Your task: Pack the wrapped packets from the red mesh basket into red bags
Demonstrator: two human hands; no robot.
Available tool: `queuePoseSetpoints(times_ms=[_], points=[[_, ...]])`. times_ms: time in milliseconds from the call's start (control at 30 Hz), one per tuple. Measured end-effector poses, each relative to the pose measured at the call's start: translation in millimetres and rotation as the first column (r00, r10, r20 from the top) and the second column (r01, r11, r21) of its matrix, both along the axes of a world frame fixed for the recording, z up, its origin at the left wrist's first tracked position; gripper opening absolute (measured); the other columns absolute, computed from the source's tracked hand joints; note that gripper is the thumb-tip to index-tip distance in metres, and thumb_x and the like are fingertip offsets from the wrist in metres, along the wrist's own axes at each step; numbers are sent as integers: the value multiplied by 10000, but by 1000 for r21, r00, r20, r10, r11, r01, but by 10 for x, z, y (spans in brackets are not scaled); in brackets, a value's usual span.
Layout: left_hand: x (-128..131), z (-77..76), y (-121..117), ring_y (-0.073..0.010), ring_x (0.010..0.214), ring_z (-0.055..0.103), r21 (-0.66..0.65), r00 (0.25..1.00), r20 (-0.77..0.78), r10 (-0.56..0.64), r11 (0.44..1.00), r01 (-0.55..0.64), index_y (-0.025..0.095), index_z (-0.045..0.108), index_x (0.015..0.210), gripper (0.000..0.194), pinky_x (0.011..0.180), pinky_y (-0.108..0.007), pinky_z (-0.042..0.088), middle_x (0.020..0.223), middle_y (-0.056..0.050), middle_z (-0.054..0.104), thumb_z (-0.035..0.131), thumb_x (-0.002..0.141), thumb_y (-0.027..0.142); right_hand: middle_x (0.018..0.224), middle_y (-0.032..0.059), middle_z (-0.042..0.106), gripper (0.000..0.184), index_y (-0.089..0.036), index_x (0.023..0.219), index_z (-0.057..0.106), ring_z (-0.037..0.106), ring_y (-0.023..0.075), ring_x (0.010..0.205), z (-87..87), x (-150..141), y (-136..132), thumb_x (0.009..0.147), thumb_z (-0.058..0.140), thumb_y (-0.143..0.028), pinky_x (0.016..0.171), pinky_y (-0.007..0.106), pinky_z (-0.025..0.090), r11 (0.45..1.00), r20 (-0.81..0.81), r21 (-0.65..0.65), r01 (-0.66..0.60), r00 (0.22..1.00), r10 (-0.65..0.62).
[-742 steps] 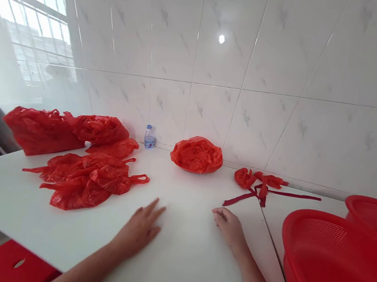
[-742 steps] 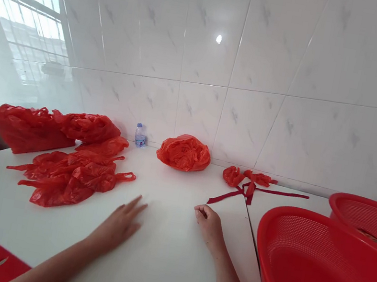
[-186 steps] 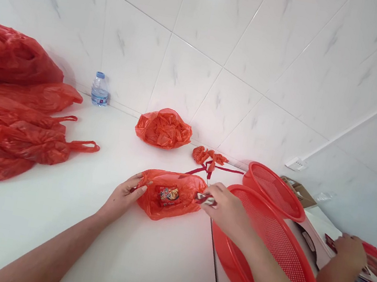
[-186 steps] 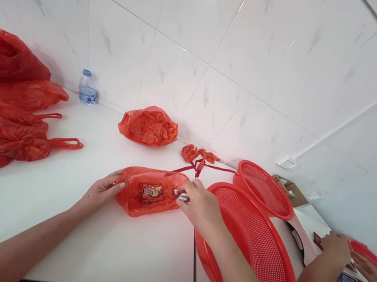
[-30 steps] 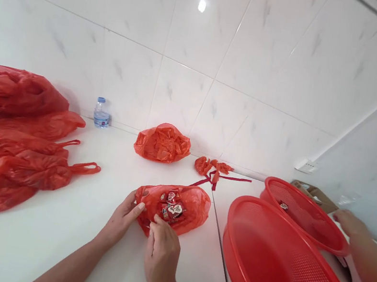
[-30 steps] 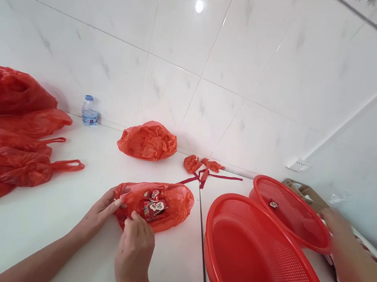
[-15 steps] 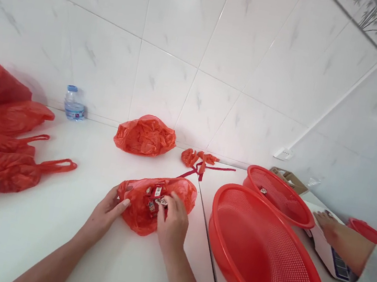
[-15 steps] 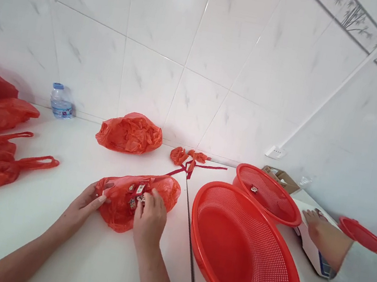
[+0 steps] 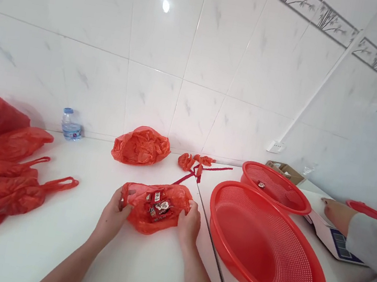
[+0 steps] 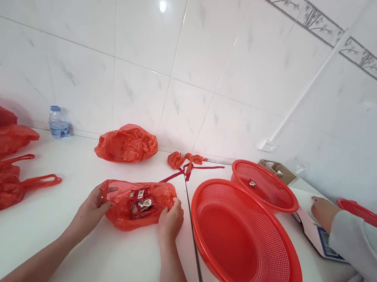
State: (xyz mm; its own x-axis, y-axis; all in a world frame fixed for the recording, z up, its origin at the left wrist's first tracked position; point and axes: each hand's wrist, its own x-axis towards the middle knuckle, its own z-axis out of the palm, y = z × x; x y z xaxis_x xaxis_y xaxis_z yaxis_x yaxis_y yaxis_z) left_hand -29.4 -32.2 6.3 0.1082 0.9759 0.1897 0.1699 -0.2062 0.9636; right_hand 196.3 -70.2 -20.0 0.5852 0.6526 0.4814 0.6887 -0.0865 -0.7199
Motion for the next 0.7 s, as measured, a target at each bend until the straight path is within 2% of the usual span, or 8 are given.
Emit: queuePoseSetpoints(times_ms=[100,233,333,400,500,600,700], points=[[73,447,65,-199,823,631,98,998,-61,26,995,-20,277,432,1293,501,678,-321,504,1261,-48,587,497,797,270,927,81,665,265,-183,999,596,621,215,818,385,-2,-53,778,454,-218,705,322,469,994,-101,94,-58,993,67],[181,1151,160,-142,715,594,325,997,-43,69,944,-52,283,438,1312,526,630,-284,469,1213,-34,621,473,789,230,939,57,654,174,-198,925,587,592,194,892,1024,-30,-143,818,477,-278,796,316,453,950,-80,291,-115,986,144],[232,1446,251,-120,580,535,363,997,-40,63,931,-44,248,489,1279,500,528,-260,416,1088,-43,680,464,781,217,894,39,652,136,-203,887,582,590,184,853,1316,-37,-185,804,509,-282,780,310,458,926,-111,345,-153,973,202],[241,1538,305,-119,536,512,342,997,-36,68,938,-51,229,529,1232,459,493,-257,390,1011,-42,704,466,778,215,865,40,652,142,-199,883,582,598,180,801,1404,-29,-215,786,533,-289,722,298,469,921,-191,349,-175,949,252],[232,1663,331,-132,598,560,362,995,38,91,927,-99,225,531,1227,452,545,-260,426,970,-34,714,479,778,209,866,45,645,181,-192,915,576,603,173,775,1467,-11,-297,779,560,-311,674,280,475,899,-302,411,-155,907,294],[237,1853,270,-140,700,606,429,992,85,98,895,-125,214,508,1254,476,672,-285,472,926,-27,714,487,780,180,865,32,627,173,-193,911,578,590,160,784,1519,-9,-399,786,575,-313,699,279,471,867,-325,487,-103,900,289],[261,2009,187,-154,816,634,465,995,78,56,881,-86,218,520,1230,451,779,-324,482,926,-27,705,482,785,155,858,34,612,169,-185,894,589,575,160,793,1515,-31,-471,796,577,-323,721,293,467,851,-314,522,-66,912,263]])
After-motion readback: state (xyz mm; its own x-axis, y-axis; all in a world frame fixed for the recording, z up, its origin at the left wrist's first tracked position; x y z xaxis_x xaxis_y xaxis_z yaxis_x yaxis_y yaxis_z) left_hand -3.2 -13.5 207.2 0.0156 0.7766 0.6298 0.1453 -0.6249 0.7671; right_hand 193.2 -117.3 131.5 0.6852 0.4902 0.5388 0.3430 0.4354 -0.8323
